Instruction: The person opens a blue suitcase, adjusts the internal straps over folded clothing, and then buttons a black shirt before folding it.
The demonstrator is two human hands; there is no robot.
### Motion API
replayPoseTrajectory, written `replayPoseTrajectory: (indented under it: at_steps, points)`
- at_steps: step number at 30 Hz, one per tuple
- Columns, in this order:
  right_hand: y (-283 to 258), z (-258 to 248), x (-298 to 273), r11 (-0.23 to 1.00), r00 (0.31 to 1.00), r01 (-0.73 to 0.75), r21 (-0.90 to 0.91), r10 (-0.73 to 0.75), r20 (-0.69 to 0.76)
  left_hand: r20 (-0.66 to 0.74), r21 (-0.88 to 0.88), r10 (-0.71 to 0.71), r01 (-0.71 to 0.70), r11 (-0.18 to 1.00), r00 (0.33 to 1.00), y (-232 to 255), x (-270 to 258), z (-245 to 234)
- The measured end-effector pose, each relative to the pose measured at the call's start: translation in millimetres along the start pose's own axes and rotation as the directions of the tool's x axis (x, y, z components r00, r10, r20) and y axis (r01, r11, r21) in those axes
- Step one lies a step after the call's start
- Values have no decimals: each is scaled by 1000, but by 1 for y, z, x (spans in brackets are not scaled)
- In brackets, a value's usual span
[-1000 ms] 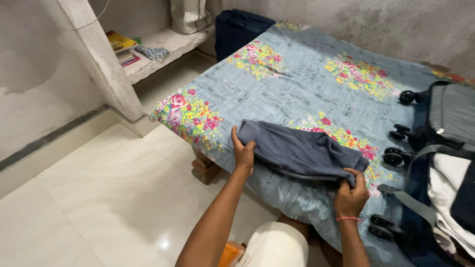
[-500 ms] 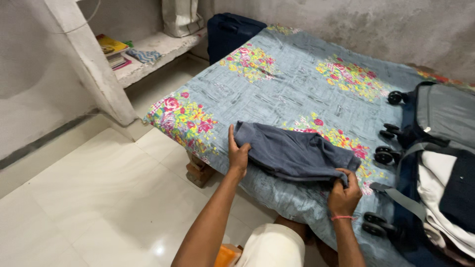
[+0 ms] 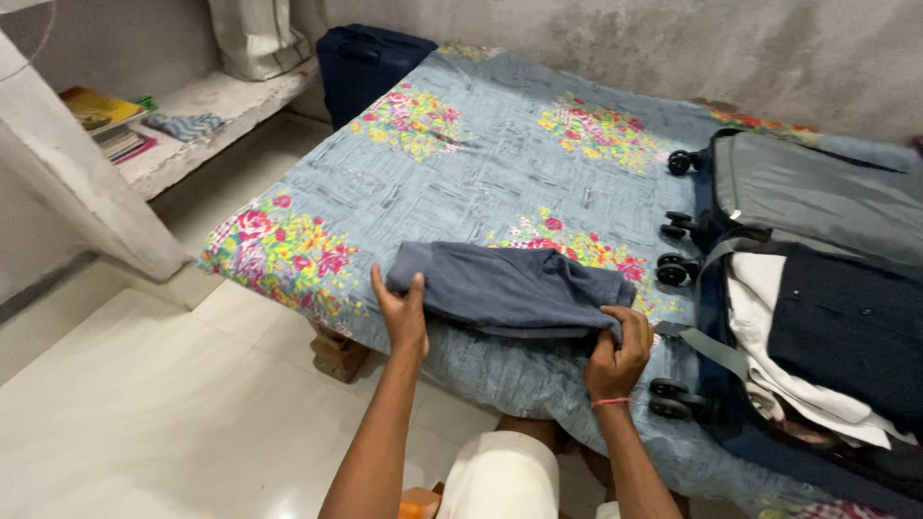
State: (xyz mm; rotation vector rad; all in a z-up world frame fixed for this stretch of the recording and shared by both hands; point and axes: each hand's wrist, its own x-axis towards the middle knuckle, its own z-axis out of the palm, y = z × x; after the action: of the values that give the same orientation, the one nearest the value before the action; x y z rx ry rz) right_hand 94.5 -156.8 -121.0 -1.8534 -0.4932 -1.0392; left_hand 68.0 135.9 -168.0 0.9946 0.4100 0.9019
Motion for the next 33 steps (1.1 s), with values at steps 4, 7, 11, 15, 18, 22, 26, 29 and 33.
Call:
replayPoseTrajectory:
  at_steps: [4, 7, 11, 15, 18, 22, 26, 29, 33]
  points:
    - [2, 0, 0, 998, 999, -35, 50, 34, 12, 16, -291, -72, 74, 954, 997, 1, 2, -9]
    - [13, 3, -1, 986, 994, -107, 124, 106, 16, 120, -483, -3, 62, 873, 993, 2, 0, -15]
    - [21, 5, -6, 993, 995, -101, 56, 101, 13, 89, -220, 115, -93, 971, 989, 8, -5, -13]
    - [22, 8, -7, 998, 997, -54, -23, 55, 45, 103, -90, 108, -99, 991, 989, 19, -9, -9]
    - [20, 8, -7, 996, 996, -84, -34, 85, 28, 180, 186, 220, -253, 950, 959, 25, -6, -10]
    - [17, 8, -6, 990, 997, -79, -118, 76, -31, 247, 667, 139, -272, 694, 959, 33, -8, -13]
    - [18, 9, -7, 954, 993, -97, -285, 72, -97, 347, 820, 275, -433, 374, 897, 54, -18, -5]
    - [24, 10, -8, 944, 987, -142, -299, 114, -111, 435, 828, 340, -519, 211, 834, 82, -27, -6]
    - [29, 11, -11, 956, 984, -167, -243, 146, -103, 429, 807, 411, -546, 226, 804, 101, -36, 2]
